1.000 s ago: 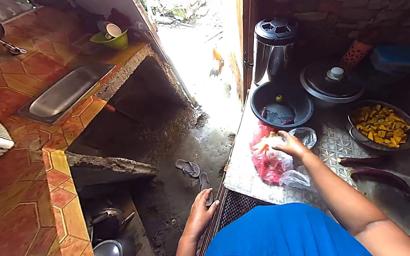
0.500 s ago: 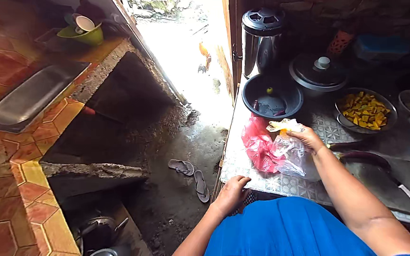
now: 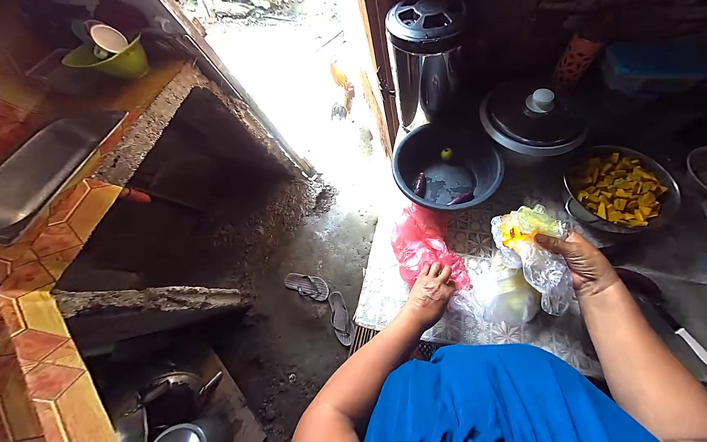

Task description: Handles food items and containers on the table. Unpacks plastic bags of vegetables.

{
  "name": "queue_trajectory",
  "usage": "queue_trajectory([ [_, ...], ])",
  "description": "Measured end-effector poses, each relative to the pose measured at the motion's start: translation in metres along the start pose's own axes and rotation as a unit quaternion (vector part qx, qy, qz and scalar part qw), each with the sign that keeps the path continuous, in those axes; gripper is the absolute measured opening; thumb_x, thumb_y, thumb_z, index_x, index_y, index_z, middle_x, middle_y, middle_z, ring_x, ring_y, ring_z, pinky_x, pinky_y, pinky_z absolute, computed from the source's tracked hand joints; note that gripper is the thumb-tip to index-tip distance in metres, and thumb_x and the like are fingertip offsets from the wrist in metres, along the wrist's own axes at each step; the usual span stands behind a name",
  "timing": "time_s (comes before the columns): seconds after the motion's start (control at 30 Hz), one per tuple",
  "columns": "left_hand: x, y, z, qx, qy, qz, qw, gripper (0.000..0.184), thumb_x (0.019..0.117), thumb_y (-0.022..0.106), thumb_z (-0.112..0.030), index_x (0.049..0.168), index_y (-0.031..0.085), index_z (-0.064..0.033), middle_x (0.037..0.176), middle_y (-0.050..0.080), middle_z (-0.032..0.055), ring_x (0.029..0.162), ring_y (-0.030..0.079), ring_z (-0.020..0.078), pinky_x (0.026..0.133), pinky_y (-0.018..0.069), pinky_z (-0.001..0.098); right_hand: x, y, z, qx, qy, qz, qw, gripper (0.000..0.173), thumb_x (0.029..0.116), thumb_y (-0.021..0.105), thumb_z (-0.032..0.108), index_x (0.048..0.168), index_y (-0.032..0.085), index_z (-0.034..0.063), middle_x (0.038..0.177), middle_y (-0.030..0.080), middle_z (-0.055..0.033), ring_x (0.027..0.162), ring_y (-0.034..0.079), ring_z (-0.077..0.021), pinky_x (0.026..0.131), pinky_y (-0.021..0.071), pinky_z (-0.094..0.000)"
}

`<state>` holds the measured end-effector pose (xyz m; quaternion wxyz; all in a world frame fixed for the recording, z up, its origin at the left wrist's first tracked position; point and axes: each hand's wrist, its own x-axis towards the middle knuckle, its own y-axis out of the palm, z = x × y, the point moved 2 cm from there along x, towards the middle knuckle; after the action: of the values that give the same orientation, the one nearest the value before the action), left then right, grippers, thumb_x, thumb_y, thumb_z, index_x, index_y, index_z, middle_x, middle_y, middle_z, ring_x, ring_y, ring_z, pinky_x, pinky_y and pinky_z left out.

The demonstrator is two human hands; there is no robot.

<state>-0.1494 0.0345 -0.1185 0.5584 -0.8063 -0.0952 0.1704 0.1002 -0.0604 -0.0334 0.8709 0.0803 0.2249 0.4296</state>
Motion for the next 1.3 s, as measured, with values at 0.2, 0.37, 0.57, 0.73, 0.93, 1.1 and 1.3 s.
queue_trajectory([
  [0.2, 0.031, -0.01, 0.013, -0.019, -0.102, 0.095, 0.99, 0.065, 0.0981, 0.06, -0.007, 0.158, 0.042, -0.0252, 0.162, 0.037, 0.0198, 0.138, 0.045, 0.0495, 0.101, 0.0459, 0.0638, 0.009, -0.012, 0.006, 0.005, 0.018, 0.041, 0.999, 0.028, 0.0831, 0.067, -0.009, 0.109, 0.061, 0.0018, 0.091, 0.076, -0.0058, 0.081, 0.075, -0.0117, 0.076, 0.0642, -0.0293],
  [0.37, 0.016, -0.041, 0.021, -0.16, -0.156, -0.184, 0.957, 0.05, 0.0914, 0.067, -0.003, 0.14, 0.059, 0.0036, 0.136, 0.062, 0.0269, 0.123, 0.064, 0.0392, 0.106, 0.0515, 0.0498, 0.014, -0.02, 0.022, 0.007, 0.005, 0.048, 0.999, 0.033, 0.0805, 0.07, -0.005, 0.111, 0.06, 0.0035, 0.092, 0.076, -0.0046, 0.082, 0.075, -0.0116, 0.076, 0.0644, -0.0292],
  [0.57, -0.008, -0.08, 0.027, -0.36, -0.23, -0.352, 0.833, 0.054, 0.0881, 0.075, -0.011, 0.137, 0.059, 0.0061, 0.124, 0.07, 0.0194, 0.11, 0.07, 0.0196, 0.101, 0.0546, 0.0353, 0.005, -0.006, 0.049, 0.029, -0.02, 0.129, 0.991, 0.043, 0.0707, 0.085, 0.01, 0.107, 0.061, 0.012, 0.089, 0.075, 0.0051, 0.082, 0.072, -0.0018, 0.077, 0.0615, -0.0198],
  [0.73, -0.007, -0.07, 0.01, -0.377, -0.26, -0.391, 0.799, 0.058, 0.083, 0.079, -0.008, 0.134, 0.058, 0.0094, 0.118, 0.07, 0.0207, 0.102, 0.071, 0.0181, 0.096, 0.0566, 0.0341, 0.002, 0.01, 0.068, -0.031, -0.136, 0.212, 0.967, 0.018, 0.089, 0.07, 0.012, 0.105, 0.066, 0.0165, 0.09, 0.074, 0.0166, 0.085, 0.068, 0.0089, 0.08, 0.056, -0.0109],
  [0.93, -0.009, -0.06, -0.021, -0.275, -0.159, -0.309, 0.897, 0.043, 0.0922, 0.071, -0.01, 0.131, 0.064, 0.0077, 0.124, 0.071, 0.0207, 0.117, 0.069, 0.0274, 0.107, 0.0518, 0.0433, -0.002, 0.069, 0.081, 0.007, -0.016, 0.306, 0.952, 0.021, 0.0811, 0.067, -0.003, 0.09, 0.068, 0.0159, 0.079, 0.072, 0.0098, 0.073, 0.067, 0.0046, 0.071, 0.0562, -0.013],
  [1.1, -0.018, -0.061, -0.013, -0.385, -0.294, -0.355, 0.799, 0.027, 0.084, 0.074, -0.008, 0.105, 0.069, 0.0077, 0.096, 0.075, 0.0135, 0.093, 0.072, 0.015, 0.091, 0.058, 0.0361, 0.025, 0.069, 0.0, 0.07, 0.011, 0.519, 0.852, 0.035, 0.0816, 0.085, 0.031, 0.114, 0.074, 0.0249, 0.107, 0.076, 0.011, 0.098, 0.07, -0.0003, 0.088, 0.059, -0.0234],
  [1.3, -0.03, -0.067, 0.011, -0.566, -0.237, -0.417, 0.671, 0.037, 0.093, 0.059, 0.007, 0.129, 0.056, 0.012, 0.113, 0.071, 0.0146, 0.098, 0.07, 0.0118, 0.09, 0.0588, 0.0292, 0.037, 0.048, -0.062, -0.22, 0.137, 0.48, 0.838, 0.025, 0.075, 0.079, 0.007, 0.096, 0.066, 0.0081, 0.084, 0.071, 0.0018, 0.078, 0.068, -0.0062, 0.074, 0.0587, -0.0269],
])
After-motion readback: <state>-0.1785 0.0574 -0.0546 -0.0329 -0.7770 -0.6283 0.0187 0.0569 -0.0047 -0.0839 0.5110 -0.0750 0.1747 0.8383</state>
